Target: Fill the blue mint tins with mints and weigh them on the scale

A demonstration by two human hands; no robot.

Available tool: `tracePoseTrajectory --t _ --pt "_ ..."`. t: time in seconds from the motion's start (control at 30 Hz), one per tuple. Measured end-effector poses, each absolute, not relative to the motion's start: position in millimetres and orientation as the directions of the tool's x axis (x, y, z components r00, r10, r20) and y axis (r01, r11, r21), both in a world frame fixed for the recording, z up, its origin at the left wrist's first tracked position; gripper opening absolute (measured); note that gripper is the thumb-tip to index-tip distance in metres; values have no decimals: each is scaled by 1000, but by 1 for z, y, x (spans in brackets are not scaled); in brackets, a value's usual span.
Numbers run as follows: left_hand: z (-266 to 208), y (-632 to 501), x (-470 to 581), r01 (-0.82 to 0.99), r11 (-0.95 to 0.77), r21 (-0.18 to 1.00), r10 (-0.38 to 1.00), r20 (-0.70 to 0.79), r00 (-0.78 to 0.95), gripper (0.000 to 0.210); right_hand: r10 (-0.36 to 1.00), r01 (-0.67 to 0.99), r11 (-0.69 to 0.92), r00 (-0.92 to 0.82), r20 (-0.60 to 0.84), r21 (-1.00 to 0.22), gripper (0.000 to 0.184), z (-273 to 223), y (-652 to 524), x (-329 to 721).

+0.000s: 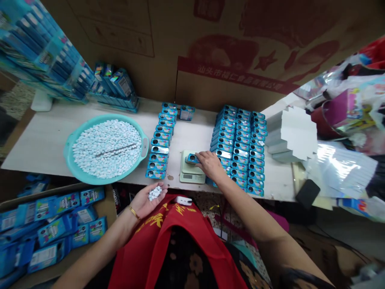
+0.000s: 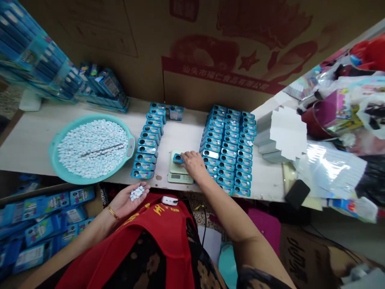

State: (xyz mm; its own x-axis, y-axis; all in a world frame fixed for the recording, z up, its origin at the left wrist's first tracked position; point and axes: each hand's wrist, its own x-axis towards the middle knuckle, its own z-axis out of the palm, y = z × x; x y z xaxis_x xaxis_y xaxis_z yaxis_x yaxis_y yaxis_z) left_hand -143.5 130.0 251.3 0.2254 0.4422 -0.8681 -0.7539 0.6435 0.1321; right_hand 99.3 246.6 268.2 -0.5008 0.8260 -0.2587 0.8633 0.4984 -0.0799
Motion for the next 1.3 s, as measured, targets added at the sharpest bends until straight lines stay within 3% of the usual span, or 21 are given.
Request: tracePoseTrajectory --t 0.1,0.2,0.33,0.43,0.9,1.1,1.2,1.3 --pt "251 130 -134 -743 663 90 459 -833 309 18 792 808 532 -581 -187 -254 37 273 216 79" --pt "246 129 -127 -750 656 85 480 -814 328 19 643 627 659 -756 -121 -416 30 275 179 47" --pt "238 124 -123 -763 639 96 456 -846 276 18 618 606 706 -780 -101 -366 26 263 150 20" --pt "235 121 -122 -760 643 94 441 -857 267 17 564 552 734 -820 -98 -396 21 254 145 17" --pt "235 124 -117 -722 686 88 405 -871 279 15 582 553 692 -808 -95 -465 21 254 148 25" --pt "234 126 -109 -702 711 22 406 -829 385 16 546 436 646 -837 -19 -627 21 250 148 37" --pt "241 133 -111 -687 726 38 425 -810 404 16 679 423 570 -726 113 -705 30 253 163 60" --pt "257 153 -137 -738 659 144 541 -772 333 14 927 627 368 -309 214 -687 36 252 193 95"
